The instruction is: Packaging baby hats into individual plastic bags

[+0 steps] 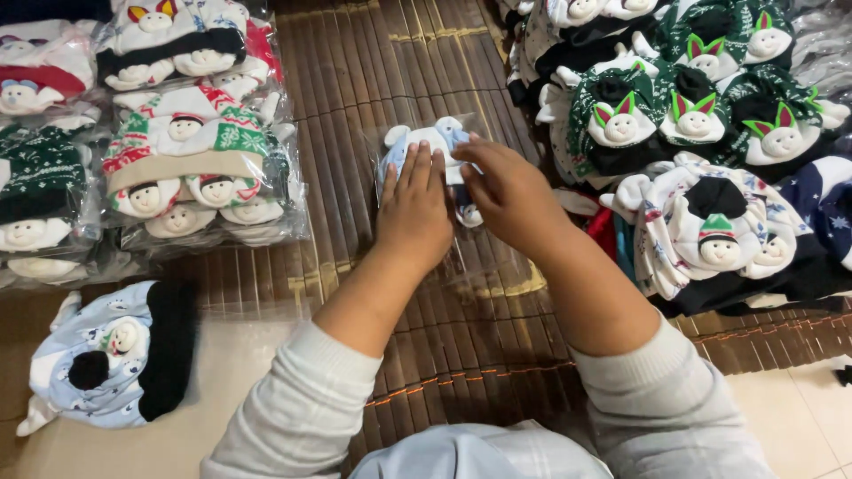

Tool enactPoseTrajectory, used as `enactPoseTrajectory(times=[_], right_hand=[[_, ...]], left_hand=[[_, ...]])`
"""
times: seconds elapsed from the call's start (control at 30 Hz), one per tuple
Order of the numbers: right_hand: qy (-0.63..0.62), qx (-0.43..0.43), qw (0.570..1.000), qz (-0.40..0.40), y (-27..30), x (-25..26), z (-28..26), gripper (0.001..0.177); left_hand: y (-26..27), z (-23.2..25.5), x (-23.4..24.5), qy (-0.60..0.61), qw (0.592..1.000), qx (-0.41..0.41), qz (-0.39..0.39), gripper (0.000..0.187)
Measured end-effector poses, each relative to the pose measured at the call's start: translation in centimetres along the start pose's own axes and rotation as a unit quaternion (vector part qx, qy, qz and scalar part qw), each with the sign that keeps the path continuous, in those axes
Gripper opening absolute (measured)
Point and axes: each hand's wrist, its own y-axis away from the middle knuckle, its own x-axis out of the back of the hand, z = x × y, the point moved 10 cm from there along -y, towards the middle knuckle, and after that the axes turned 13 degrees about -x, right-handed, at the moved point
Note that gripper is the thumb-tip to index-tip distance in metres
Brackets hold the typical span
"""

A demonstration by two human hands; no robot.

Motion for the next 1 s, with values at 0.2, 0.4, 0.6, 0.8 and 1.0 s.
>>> enactPoseTrajectory(times=[0.2, 0.4, 0.6, 0.8, 1.0], right_hand=[[0.189, 0.037, 0.980, -0.049, -2.7, -8.7, 5.4, 0.046], [0.261, -0.023, 0.955, -0.142, -1.5, -11.1, 9.4, 0.057], [0.198, -0.040, 0.967, -0.156, -0.5, -10.6, 8.6, 0.061], [0.228, -0.040, 0.963, -0.139, -0.1, -10.9, 8.8, 0.063], [0.216, -0.035, 0.967, -0.129, 0.6, -11.3, 9.1, 0.065]], left_hand=[[-3.3, -5.4, -5.6, -0.106, 0.994, 0.006, -0.025, 0.065], [-1.9, -6.9, -5.9, -0.108, 0.993, -0.007, -0.047, 0.081], [-1.3, -7.8, -6.7, -0.091, 0.995, -0.029, -0.027, 0.086], [-0.8, -7.9, -6.8, -0.099, 0.991, -0.066, 0.057, 0.089], [-0.1, -7.2, -5.8, -0.104, 0.987, -0.094, 0.081, 0.088]])
